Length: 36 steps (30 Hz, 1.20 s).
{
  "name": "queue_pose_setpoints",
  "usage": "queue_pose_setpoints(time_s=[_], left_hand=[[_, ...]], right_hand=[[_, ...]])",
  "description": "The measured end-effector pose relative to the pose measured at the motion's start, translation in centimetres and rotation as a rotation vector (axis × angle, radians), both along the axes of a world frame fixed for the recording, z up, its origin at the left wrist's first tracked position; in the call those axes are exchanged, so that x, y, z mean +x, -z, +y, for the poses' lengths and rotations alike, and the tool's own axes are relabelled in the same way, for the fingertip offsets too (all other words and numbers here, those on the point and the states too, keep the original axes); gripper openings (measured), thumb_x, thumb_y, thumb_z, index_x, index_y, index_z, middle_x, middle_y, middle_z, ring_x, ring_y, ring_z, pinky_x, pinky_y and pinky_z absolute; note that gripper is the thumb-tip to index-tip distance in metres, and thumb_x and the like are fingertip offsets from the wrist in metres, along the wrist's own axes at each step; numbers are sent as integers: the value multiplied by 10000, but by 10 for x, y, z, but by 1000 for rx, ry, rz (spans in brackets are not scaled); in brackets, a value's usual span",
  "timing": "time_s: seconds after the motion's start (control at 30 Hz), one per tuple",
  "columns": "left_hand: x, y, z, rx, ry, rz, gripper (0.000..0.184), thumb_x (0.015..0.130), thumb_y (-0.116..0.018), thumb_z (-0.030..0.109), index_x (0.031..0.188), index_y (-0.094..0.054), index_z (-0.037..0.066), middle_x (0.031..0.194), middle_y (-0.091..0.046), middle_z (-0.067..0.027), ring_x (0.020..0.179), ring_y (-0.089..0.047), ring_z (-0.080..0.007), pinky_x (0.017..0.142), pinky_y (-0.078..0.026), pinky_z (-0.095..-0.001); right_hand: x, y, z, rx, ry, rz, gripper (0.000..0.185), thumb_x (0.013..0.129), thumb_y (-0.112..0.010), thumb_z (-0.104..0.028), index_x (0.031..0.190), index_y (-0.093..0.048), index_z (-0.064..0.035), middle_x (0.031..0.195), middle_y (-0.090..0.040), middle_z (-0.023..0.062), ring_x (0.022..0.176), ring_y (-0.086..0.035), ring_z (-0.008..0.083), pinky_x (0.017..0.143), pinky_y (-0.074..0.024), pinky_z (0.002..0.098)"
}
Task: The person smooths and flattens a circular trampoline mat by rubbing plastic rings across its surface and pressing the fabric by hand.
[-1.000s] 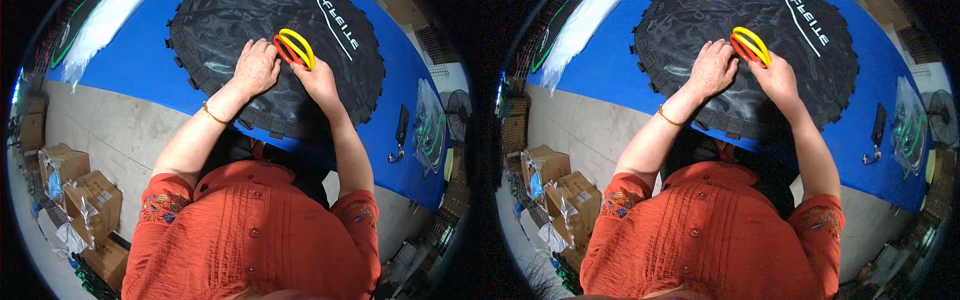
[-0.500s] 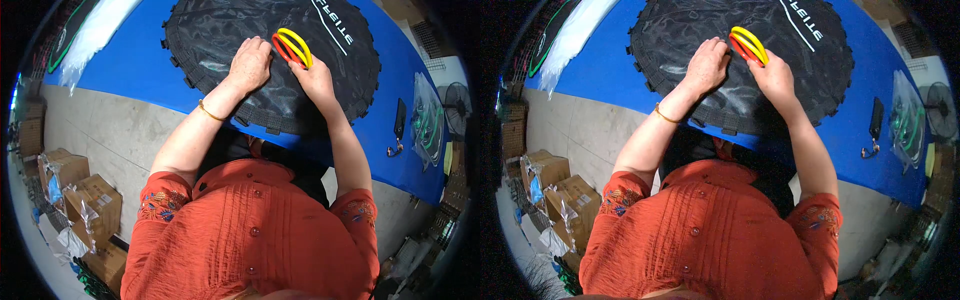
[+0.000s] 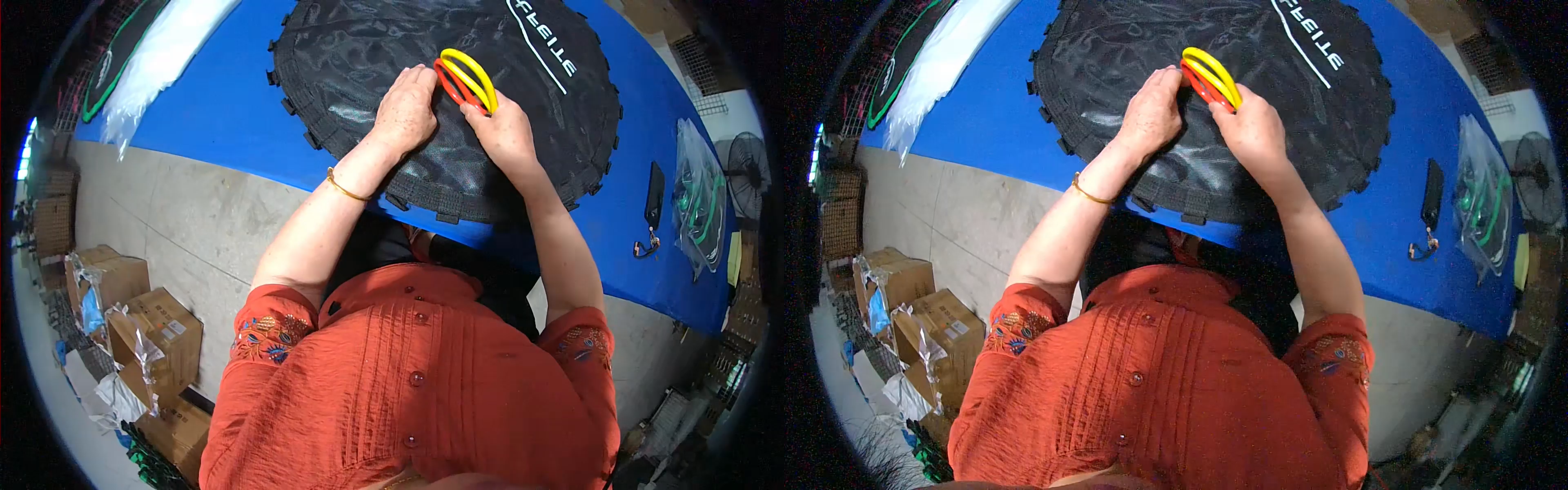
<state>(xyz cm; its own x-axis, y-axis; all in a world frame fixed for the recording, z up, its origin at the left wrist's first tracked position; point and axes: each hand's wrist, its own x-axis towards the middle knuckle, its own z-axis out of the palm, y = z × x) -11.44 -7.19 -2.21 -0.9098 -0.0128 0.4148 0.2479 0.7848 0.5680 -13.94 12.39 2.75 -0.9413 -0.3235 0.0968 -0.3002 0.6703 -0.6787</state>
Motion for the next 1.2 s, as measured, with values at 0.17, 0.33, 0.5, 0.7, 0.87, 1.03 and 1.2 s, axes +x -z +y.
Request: queue_pose_setpoints(time_s=[0.17, 0.33, 0.5, 0.7, 0.87, 1.03, 1.2], left_hand=[[11, -7, 2, -195, -318, 96, 263, 910, -753, 138, 1145, -685, 43, 1173, -699, -147, 1248, -639, -367, 1211, -373, -651], [12, -2, -9, -122, -276, 76, 183, 913, -754, 131, 1059, -714, 30, 1147, -702, -162, 1177, -661, -390, 1180, -437, -573], [12, -1, -12, -86, -259, 71, 173, 913, -703, 48, 1082, -707, 10, 1163, -704, -184, 1179, -659, -414, 1166, -468, -516], [12, -2, -13, -48, -273, 82, 253, 891, -674, -10, 1143, -677, -31, 1247, -698, -257, 1226, -640, -455, 1153, -479, -522], [14, -7, -13, -10, -266, 20, 277, 884, -677, -13, 1159, -671, -41, 1274, -692, -279, 1246, -635, -462, 1148, -483, -526], [12, -3, -14, -24, -275, 90, 218, 876, -687, -17, 1093, -662, -20, 1147, -695, -216, 1146, -644, -433, 1042, -520, -514], [13, -1, -13, -2, -290, 114, 158, 875, -704, -10, 1024, -652, 3, 1053, -673, -177, 1066, -636, -409, 961, -528, -506]], right_hand=[[13, 1, 2, -36, -43, -17, 349, 971, -760, -327, 1199, -749, -62, 1021, -769, 264, 1002, -742, 471, 857, -578, 542], [13, 0, -1, -24, -30, -29, 345, 973, -760, -331, 1186, -744, -60, 1012, -769, 262, 1000, -740, 478, 844, -579, 539], [17, -6, -17, -54, -37, -71, 342, 974, -757, -318, 1188, -737, -51, 993, -761, 277, 993, -738, 484, 842, -579, 539], [17, -1, -19, 1, -67, -65, 325, 977, -751, -310, 1166, -733, -47, 996, -757, 282, 998, -734, 485, 839, -579, 544], [18, 2, -20, -8, -73, -42, 322, 979, -750, -324, 1150, -729, -53, 1004, -756, 285, 994, -729, 497, 841, -580, 557], [17, 5, -23, 11, -65, -29, 327, 981, -748, -338, 1159, -718, -65, 994, -756, 282, 994, -729, 495, 834, -577, 566], [8, 0, -27, -1, -41, -33, 331, 980, -748, -349, 1149, -714, -67, 993, -760, 276, 997, -732, 492, 847, -573, 568]])
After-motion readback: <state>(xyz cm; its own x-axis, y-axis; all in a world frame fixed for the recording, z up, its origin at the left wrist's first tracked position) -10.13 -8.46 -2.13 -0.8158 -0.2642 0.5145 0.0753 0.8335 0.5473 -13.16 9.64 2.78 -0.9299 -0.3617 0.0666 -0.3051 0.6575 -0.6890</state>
